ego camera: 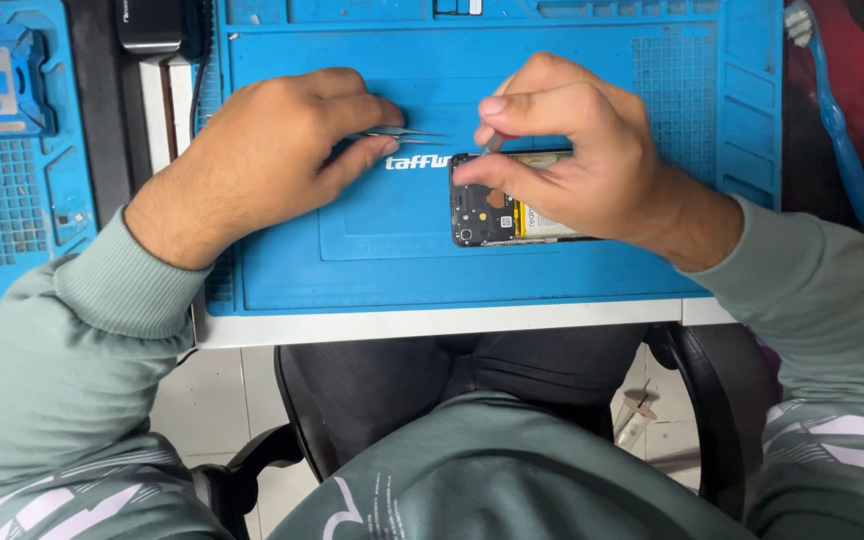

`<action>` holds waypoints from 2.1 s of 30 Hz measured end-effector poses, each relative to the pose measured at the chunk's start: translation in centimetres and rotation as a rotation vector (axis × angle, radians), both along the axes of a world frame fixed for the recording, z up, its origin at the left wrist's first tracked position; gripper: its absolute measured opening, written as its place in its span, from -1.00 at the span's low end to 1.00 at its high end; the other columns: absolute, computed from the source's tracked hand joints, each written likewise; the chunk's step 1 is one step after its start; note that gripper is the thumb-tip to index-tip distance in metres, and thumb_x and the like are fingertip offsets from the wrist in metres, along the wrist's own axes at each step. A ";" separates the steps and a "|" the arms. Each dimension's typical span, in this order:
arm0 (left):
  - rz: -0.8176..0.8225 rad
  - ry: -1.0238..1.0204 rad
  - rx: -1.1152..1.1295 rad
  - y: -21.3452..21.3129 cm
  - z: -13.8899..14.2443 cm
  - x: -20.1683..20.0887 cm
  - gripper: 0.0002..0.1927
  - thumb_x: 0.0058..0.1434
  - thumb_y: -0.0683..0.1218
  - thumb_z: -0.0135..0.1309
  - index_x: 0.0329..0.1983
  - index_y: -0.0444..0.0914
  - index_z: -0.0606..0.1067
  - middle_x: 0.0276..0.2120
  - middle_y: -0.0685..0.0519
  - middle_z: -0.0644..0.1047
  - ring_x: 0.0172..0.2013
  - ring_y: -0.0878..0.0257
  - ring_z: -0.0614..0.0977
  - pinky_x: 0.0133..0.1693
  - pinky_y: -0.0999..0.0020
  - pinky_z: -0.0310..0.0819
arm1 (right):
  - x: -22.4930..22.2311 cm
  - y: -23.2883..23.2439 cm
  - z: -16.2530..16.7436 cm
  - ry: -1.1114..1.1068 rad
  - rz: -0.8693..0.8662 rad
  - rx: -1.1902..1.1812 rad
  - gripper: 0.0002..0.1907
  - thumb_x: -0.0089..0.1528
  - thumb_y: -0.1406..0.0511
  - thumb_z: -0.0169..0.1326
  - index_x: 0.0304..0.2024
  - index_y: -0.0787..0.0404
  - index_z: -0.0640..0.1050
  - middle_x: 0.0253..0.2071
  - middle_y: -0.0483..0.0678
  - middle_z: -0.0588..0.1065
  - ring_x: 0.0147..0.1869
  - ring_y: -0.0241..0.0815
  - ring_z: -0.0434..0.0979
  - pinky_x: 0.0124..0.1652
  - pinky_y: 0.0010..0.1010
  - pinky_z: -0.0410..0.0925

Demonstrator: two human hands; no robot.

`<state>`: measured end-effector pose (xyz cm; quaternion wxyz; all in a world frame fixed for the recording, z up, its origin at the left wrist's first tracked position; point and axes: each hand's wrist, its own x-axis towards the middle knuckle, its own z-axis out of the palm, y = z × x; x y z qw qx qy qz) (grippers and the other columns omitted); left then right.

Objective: The person cleans the back cover of a smartphone with a brush, then uses a screwdriver and tweezers to remove screws and a metal bracket from the phone's internal chassis. The person finishes by brushing the removed bracket.

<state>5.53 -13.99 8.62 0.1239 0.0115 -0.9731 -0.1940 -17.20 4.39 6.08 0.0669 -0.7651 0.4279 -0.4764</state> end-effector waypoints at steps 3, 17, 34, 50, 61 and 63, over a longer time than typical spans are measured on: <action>-0.018 0.001 0.009 0.2 0.0 -0.2 -0.80 0.37 -0.05 0.19 -0.04 -0.24 0.63 -0.23 -0.02 0.59 -0.26 -0.01 0.64 -0.24 0.13 0.55 | 0.0 -0.2 -0.1 -0.007 -0.010 0.019 -0.51 0.32 0.47 0.42 0.09 0.31 0.37 -0.13 0.09 0.52 -0.04 -0.14 0.67 -0.17 -0.50 0.55; -0.085 -0.013 0.051 0.7 -0.2 -0.6 -0.80 0.32 -0.05 0.23 -0.05 -0.20 0.64 -0.23 0.00 0.58 -0.31 0.00 0.64 -0.30 0.13 0.53 | 0.6 0.0 2.5 -0.009 -0.042 0.122 -0.55 0.21 0.50 0.34 0.08 0.34 0.44 -0.10 0.22 0.52 -0.08 -0.04 0.63 -0.08 -0.38 0.54; -0.124 -0.017 0.056 1.6 0.1 -0.6 -0.77 0.34 -0.02 0.21 0.01 -0.15 0.64 -0.28 0.05 0.58 -0.35 0.03 0.63 -0.35 0.15 0.52 | 0.0 0.3 1.5 -0.141 0.089 0.117 -0.60 0.24 0.64 0.23 0.05 0.44 0.38 -0.07 0.19 0.39 -0.01 -0.05 0.59 0.00 -0.36 0.56; -0.124 0.073 -0.183 2.2 0.1 -0.3 -0.83 0.35 -0.02 0.23 -0.04 -0.10 0.67 -0.31 0.10 0.54 -0.43 0.12 0.60 -0.48 0.22 0.46 | 0.1 0.5 2.5 -0.211 0.104 0.185 -0.73 0.31 0.65 0.08 0.04 0.47 0.40 -0.02 0.18 0.44 0.01 -0.09 0.60 0.01 -0.40 0.54; -0.110 0.082 -0.216 2.2 0.5 0.0 -0.81 0.34 -0.02 0.24 -0.02 -0.10 0.68 -0.31 0.10 0.54 -0.42 0.14 0.60 -0.48 0.23 0.44 | 0.0 0.4 2.3 -0.111 0.065 0.097 -0.70 0.20 0.61 0.25 -0.08 0.47 0.45 -0.11 0.24 0.39 -0.10 -0.07 0.56 -0.11 -0.37 0.51; -0.117 0.078 -0.224 2.2 0.5 0.0 -0.81 0.34 -0.02 0.24 -0.03 -0.11 0.68 -0.32 0.09 0.53 -0.42 0.14 0.60 -0.48 0.23 0.44 | 0.0 0.5 2.3 -0.105 0.064 0.098 -0.71 0.21 0.62 0.25 -0.07 0.47 0.46 -0.11 0.24 0.40 -0.09 -0.07 0.56 -0.11 -0.37 0.51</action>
